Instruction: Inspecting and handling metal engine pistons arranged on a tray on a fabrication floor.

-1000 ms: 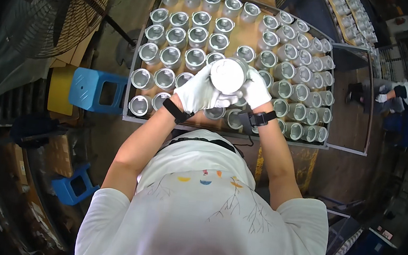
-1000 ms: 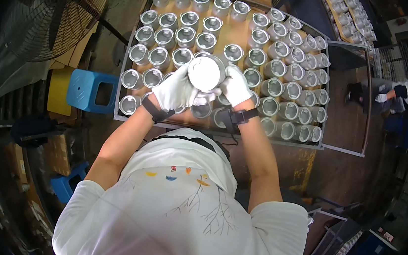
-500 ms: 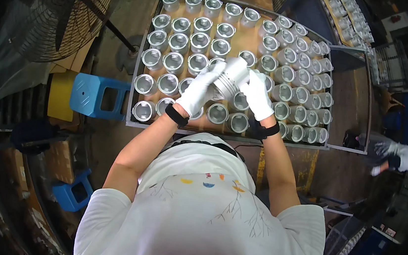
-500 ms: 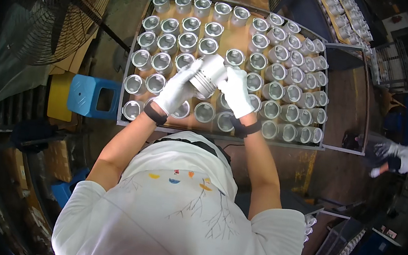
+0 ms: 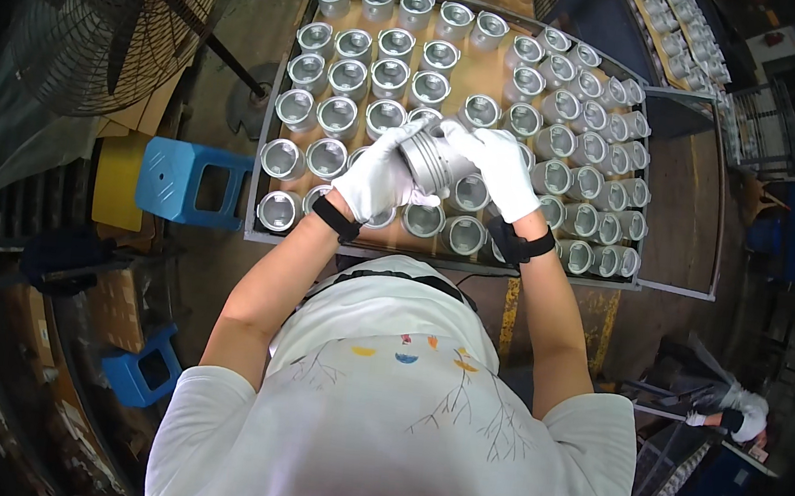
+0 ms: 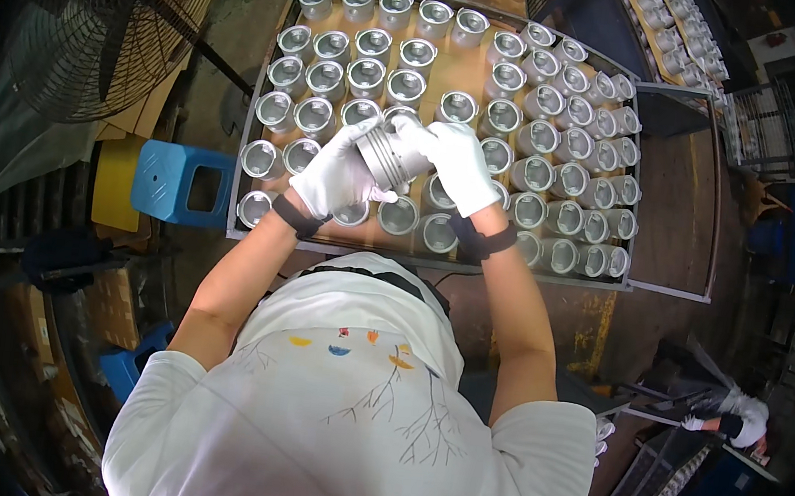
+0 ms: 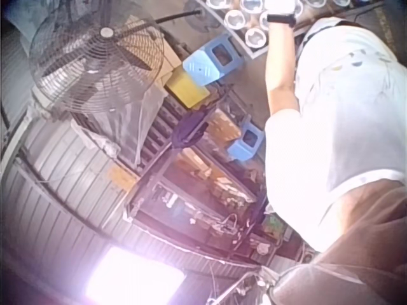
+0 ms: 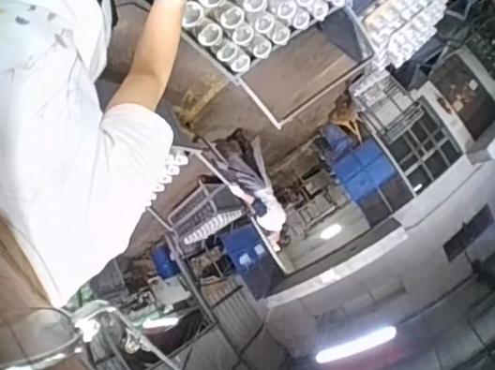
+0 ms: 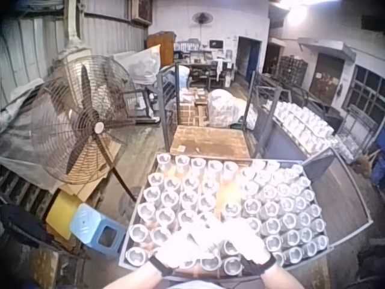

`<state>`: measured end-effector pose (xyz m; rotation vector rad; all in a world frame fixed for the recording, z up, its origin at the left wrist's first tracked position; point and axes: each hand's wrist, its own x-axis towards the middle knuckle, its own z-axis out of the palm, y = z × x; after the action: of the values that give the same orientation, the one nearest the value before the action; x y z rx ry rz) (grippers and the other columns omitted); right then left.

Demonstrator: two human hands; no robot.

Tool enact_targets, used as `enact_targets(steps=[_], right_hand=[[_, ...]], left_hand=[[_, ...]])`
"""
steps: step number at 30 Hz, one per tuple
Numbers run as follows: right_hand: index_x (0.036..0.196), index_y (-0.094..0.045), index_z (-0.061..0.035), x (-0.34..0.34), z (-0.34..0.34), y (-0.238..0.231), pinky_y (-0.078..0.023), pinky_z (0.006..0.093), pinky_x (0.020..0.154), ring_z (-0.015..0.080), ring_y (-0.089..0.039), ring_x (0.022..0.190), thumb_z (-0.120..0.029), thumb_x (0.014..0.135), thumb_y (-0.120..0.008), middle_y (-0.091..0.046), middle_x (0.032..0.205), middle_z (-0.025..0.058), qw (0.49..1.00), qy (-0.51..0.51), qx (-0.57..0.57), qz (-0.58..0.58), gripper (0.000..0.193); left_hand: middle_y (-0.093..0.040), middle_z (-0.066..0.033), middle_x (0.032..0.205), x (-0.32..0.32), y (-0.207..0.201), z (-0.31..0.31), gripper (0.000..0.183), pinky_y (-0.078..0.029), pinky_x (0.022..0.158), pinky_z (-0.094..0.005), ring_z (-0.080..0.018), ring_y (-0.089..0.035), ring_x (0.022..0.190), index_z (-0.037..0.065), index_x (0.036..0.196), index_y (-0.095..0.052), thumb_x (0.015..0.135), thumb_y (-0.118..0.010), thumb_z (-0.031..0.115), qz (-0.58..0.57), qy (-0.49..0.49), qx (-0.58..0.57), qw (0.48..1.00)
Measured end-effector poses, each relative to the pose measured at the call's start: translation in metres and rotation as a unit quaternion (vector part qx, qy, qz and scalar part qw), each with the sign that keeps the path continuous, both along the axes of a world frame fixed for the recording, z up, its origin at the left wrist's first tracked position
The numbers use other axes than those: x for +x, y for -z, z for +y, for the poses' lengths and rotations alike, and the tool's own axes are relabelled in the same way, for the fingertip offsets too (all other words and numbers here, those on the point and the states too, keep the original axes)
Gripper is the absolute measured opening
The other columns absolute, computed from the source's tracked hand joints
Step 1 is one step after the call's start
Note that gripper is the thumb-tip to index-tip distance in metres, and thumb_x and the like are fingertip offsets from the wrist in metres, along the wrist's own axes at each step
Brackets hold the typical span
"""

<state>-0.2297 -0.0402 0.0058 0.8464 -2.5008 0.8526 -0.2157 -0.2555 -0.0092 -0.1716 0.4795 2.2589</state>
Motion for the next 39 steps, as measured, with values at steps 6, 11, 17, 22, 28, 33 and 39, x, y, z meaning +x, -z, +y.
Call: enact_targets(steps=[6,11,17,22,28,33,39], right_hand=[[0.097,-0.074,-0.0049,-0.005,-0.006,0.011,-0.047,0.0316,0.059,0.0148,-0.058,0.063,-0.054,0.096,-0.060,-0.060,0.072,0.0088,0.949,0.072,-0.147,-0.269,0.051],[0.093,-0.071,0.0016,0.001,0.004,-0.052,-0.047,0.0263,0.057,0.0131,-0.063,0.063,-0.053,0.100,-0.053,-0.067,0.074,0.0085,0.871,0.130,-0.257,-0.397,0.058],[0.084,-0.073,0.0006,-0.005,0.031,-0.054,-0.048,0.0233,0.057,0.0120,-0.066,0.064,-0.055,0.100,-0.053,-0.074,0.077,0.0105,0.843,0.129,-0.305,-0.424,0.061],[0.084,-0.071,-0.0004,0.001,0.023,-0.052,-0.048,0.0239,0.054,0.0116,-0.064,0.060,-0.063,0.092,-0.061,-0.068,0.069,0.0064,0.824,0.147,-0.251,-0.487,0.064],[0.109,-0.066,-0.0003,0.003,0.025,-0.017,-0.044,0.0213,0.047,0.0084,-0.059,0.054,-0.028,0.095,-0.069,-0.067,0.074,0.0036,0.731,0.077,-0.275,-0.620,0.031],[0.113,-0.067,0.0001,-0.037,0.066,0.032,-0.045,0.0234,0.042,0.0145,-0.066,0.054,-0.016,0.095,-0.067,-0.072,0.081,0.0078,0.689,0.067,-0.351,-0.631,0.024],[0.095,-0.067,-0.0027,-0.151,0.092,0.053,-0.042,0.0270,0.037,0.0153,-0.059,0.044,-0.020,0.097,-0.068,-0.064,0.062,0.0070,0.761,0.140,-0.365,-0.518,0.018]], left_hand=[[-0.064,-0.0099,0.126,0.007,0.015,0.005,0.050,-0.063,0.066,-0.0418,-0.0279,-0.069,0.105,0.015,0.139,-0.050,0.098,-0.058,0.042,0.030,0.003,-0.089,0.996],[-0.069,-0.0077,0.118,0.006,-0.008,0.009,0.043,-0.061,0.064,-0.0387,-0.0237,-0.071,0.094,0.013,0.131,-0.059,0.100,-0.050,0.042,-0.043,-0.071,-0.063,0.995],[-0.070,-0.0101,0.118,0.000,-0.023,0.008,0.048,-0.060,0.070,-0.0406,-0.0251,-0.070,0.099,0.009,0.126,-0.062,0.104,-0.037,0.044,0.019,-0.089,-0.090,0.992],[-0.069,-0.0089,0.118,-0.006,-0.016,0.024,0.031,-0.060,0.073,-0.0350,-0.0184,-0.069,0.100,0.006,0.128,-0.060,0.100,-0.050,0.017,0.190,-0.132,-0.256,0.938],[-0.066,-0.0141,0.127,-0.015,0.031,0.032,0.051,-0.064,0.081,-0.0416,-0.0296,-0.069,0.108,0.004,0.137,-0.053,0.107,-0.034,0.041,-0.051,-0.030,-0.041,0.997],[-0.061,-0.0207,0.132,-0.016,0.026,0.042,0.059,-0.063,0.072,-0.0387,-0.0347,-0.068,0.105,0.005,0.143,-0.046,0.104,-0.045,0.048,-0.050,0.048,0.036,0.997],[-0.058,-0.0247,0.135,-0.006,0.030,0.025,0.057,-0.057,0.085,-0.0376,-0.0336,-0.066,0.108,0.003,0.142,-0.046,0.103,-0.051,0.044,-0.024,0.010,-0.008,1.000]])
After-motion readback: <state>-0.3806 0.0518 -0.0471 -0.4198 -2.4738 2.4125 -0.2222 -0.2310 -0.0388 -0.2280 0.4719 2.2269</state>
